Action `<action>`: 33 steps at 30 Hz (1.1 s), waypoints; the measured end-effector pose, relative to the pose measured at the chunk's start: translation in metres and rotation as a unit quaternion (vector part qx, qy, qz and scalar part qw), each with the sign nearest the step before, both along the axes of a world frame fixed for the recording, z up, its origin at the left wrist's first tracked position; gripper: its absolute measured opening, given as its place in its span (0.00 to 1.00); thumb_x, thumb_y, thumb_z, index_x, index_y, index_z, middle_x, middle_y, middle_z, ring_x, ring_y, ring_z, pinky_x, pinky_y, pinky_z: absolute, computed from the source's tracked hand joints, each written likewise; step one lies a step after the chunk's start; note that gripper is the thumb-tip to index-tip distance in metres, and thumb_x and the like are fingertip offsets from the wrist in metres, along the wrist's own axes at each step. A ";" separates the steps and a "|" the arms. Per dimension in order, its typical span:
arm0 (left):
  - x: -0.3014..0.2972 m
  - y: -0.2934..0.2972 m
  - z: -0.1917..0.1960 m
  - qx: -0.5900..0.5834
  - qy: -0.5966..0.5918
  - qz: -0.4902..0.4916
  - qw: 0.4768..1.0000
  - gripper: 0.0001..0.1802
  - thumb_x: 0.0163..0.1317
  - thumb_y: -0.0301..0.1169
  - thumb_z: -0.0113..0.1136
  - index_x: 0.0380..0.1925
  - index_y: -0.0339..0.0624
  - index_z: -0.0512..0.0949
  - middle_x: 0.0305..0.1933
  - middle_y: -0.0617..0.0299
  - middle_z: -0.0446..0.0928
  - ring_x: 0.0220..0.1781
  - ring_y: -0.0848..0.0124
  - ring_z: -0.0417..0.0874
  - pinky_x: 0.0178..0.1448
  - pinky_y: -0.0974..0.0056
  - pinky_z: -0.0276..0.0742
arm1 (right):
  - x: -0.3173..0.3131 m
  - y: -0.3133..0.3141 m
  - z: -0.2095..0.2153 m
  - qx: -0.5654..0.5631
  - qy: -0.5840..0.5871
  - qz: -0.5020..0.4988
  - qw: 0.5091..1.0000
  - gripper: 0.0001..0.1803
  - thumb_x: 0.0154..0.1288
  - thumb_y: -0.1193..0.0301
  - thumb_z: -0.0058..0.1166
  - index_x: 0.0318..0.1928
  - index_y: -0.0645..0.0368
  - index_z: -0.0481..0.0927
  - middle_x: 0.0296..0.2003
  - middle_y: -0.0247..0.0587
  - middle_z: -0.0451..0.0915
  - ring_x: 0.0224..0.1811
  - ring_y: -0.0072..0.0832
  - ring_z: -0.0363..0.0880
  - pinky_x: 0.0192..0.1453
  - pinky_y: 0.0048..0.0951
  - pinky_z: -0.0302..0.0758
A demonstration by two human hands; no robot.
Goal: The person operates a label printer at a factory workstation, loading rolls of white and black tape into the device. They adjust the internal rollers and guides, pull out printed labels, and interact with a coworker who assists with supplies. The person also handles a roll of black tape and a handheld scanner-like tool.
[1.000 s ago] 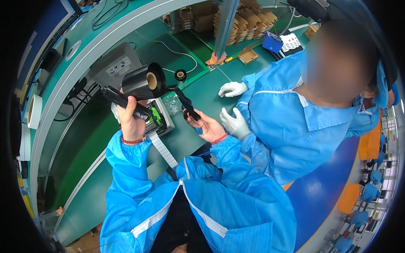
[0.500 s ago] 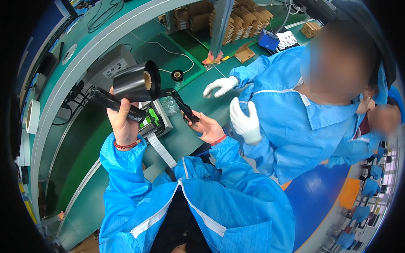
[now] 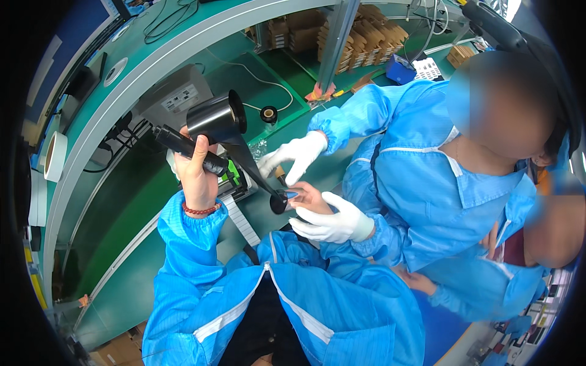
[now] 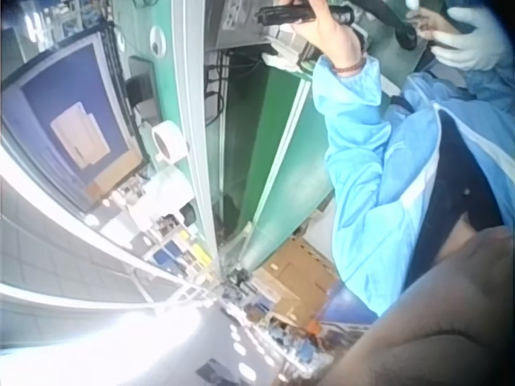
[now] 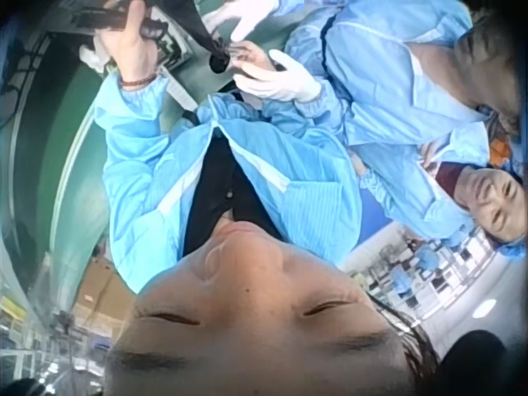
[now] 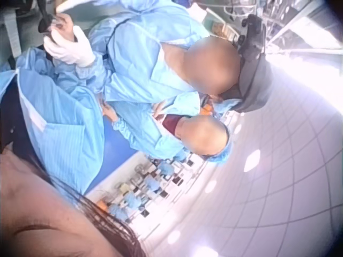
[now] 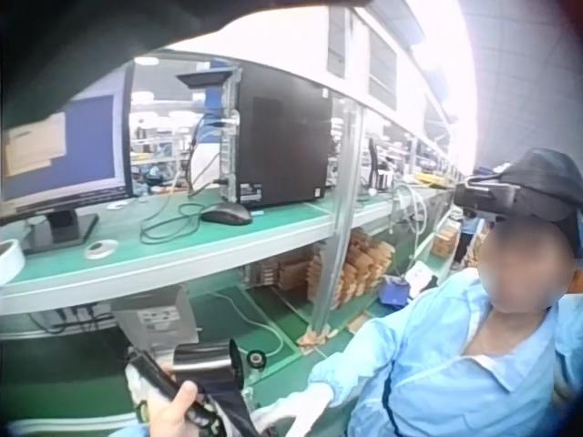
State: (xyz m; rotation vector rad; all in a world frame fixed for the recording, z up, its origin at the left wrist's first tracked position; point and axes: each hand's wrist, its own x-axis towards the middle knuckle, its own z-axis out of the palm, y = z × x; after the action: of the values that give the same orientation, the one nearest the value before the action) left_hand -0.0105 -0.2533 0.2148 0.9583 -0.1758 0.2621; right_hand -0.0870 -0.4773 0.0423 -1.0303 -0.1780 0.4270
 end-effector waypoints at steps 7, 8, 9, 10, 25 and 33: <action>0.002 0.000 0.000 -0.006 -0.001 -0.002 1.000 0.19 0.54 0.26 0.63 0.45 0.35 0.69 0.40 0.58 0.76 0.43 0.72 0.75 0.51 0.67 0.68 | -0.001 -0.023 -0.018 -0.090 -0.015 -0.077 0.993 0.24 0.63 0.73 0.46 0.59 0.60 0.59 0.57 0.44 0.64 0.61 0.31 0.61 0.65 0.29 0.58; 0.001 -0.002 0.002 -0.001 -0.001 0.000 1.000 0.19 0.54 0.26 0.63 0.45 0.35 0.69 0.40 0.58 0.76 0.43 0.72 0.75 0.51 0.67 0.68 | 0.000 -0.029 -0.027 -0.083 0.006 -0.082 0.993 0.23 0.64 0.72 0.43 0.59 0.60 0.59 0.57 0.44 0.63 0.62 0.31 0.60 0.65 0.29 0.58; 0.001 -0.004 0.004 0.004 0.000 0.002 1.000 0.20 0.54 0.26 0.63 0.45 0.35 0.68 0.40 0.58 0.76 0.43 0.72 0.75 0.51 0.67 0.68 | 0.002 -0.033 -0.030 -0.076 0.027 -0.087 0.993 0.22 0.66 0.70 0.40 0.59 0.59 0.58 0.58 0.43 0.62 0.62 0.31 0.60 0.66 0.28 0.57; 0.000 -0.005 0.005 0.008 0.001 0.003 1.000 0.20 0.54 0.26 0.63 0.45 0.35 0.68 0.40 0.58 0.76 0.43 0.72 0.75 0.51 0.67 0.68 | 0.001 -0.039 -0.031 -0.058 0.060 -0.094 0.992 0.21 0.65 0.71 0.41 0.58 0.59 0.59 0.57 0.43 0.63 0.61 0.31 0.61 0.65 0.28 0.58; -0.009 -0.005 0.008 0.063 0.015 -0.054 0.996 0.20 0.56 0.32 0.61 0.46 0.37 0.68 0.41 0.61 0.73 0.44 0.73 0.75 0.49 0.68 0.69 | 0.013 0.032 0.108 -0.362 -0.327 -0.325 0.810 0.13 0.52 0.80 0.55 0.41 0.64 0.76 0.40 0.48 0.76 0.44 0.37 0.75 0.49 0.30 0.70; -0.021 -0.015 0.012 0.065 0.010 -0.076 0.995 0.20 0.55 0.30 0.62 0.46 0.33 0.70 0.41 0.58 0.75 0.43 0.74 0.75 0.50 0.68 0.69 | 0.036 0.051 0.195 -0.278 -0.365 -0.283 0.842 0.21 0.49 0.76 0.60 0.46 0.67 0.75 0.43 0.47 0.76 0.45 0.35 0.75 0.50 0.29 0.70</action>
State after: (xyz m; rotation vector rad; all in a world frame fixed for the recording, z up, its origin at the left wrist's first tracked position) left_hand -0.0311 -0.2679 0.2265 1.0709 -0.2489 0.1023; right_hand -0.0511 -0.4261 0.2378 -1.7223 -0.4287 -0.5179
